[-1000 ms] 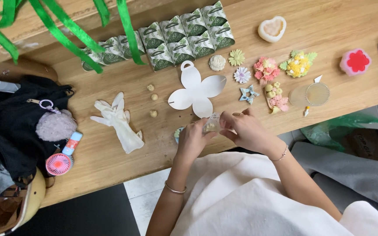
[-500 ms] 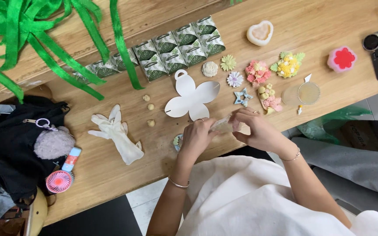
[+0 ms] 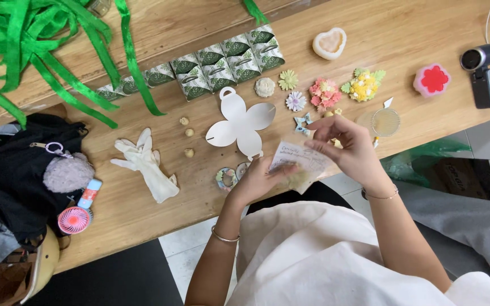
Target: The user is packaging small decorative flower-shaped candles into small boxes.
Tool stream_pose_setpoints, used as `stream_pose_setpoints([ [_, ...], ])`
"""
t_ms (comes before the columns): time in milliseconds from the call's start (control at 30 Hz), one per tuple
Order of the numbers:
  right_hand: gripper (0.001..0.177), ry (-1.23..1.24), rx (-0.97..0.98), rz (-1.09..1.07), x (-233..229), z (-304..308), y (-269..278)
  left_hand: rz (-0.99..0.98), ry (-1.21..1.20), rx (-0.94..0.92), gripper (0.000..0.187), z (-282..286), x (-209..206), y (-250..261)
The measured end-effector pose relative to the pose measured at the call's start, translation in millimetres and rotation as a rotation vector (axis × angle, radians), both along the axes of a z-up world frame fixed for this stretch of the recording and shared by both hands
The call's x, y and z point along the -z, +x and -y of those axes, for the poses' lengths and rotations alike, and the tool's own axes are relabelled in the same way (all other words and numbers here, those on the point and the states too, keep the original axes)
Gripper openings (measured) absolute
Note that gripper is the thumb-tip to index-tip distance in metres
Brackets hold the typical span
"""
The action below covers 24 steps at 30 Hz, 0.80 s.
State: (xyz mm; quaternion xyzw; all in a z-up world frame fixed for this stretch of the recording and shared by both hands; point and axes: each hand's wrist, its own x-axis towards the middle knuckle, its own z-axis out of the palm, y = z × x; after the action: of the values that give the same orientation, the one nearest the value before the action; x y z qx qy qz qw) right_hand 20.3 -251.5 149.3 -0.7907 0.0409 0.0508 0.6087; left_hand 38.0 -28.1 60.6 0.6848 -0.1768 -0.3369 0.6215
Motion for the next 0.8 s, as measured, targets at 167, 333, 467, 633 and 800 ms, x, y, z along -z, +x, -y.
stream_pose_setpoints([
  [167, 0.018, 0.179, 0.186, -0.079, 13.4, 22.4, 1.1, -0.140, 0.010, -0.088, 0.043, 0.3, -8.5, -17.8],
  [333, 0.024, 0.218, 0.165, -0.022, 0.1, 20.4, -11.0, -0.264, -0.107, -0.231, 0.046, 3.0, 8.5, -40.7],
  [467, 0.035, 0.077, -0.118, 0.061, 0.4, 14.8, -28.7, -0.249, 0.059, -0.202, 0.052, 3.1, 12.3, -55.7],
  [633, 0.022, 0.344, 0.003, -0.336, 51.6, 25.2, -58.9, -0.268, -0.085, -0.226, 0.050, 8.9, 18.5, -64.4],
  [800, 0.012, 0.399, 0.112, -0.279, 55.1, 18.7, -66.2, -0.200, -0.315, -0.258, 0.083, 9.8, -16.9, -68.4],
])
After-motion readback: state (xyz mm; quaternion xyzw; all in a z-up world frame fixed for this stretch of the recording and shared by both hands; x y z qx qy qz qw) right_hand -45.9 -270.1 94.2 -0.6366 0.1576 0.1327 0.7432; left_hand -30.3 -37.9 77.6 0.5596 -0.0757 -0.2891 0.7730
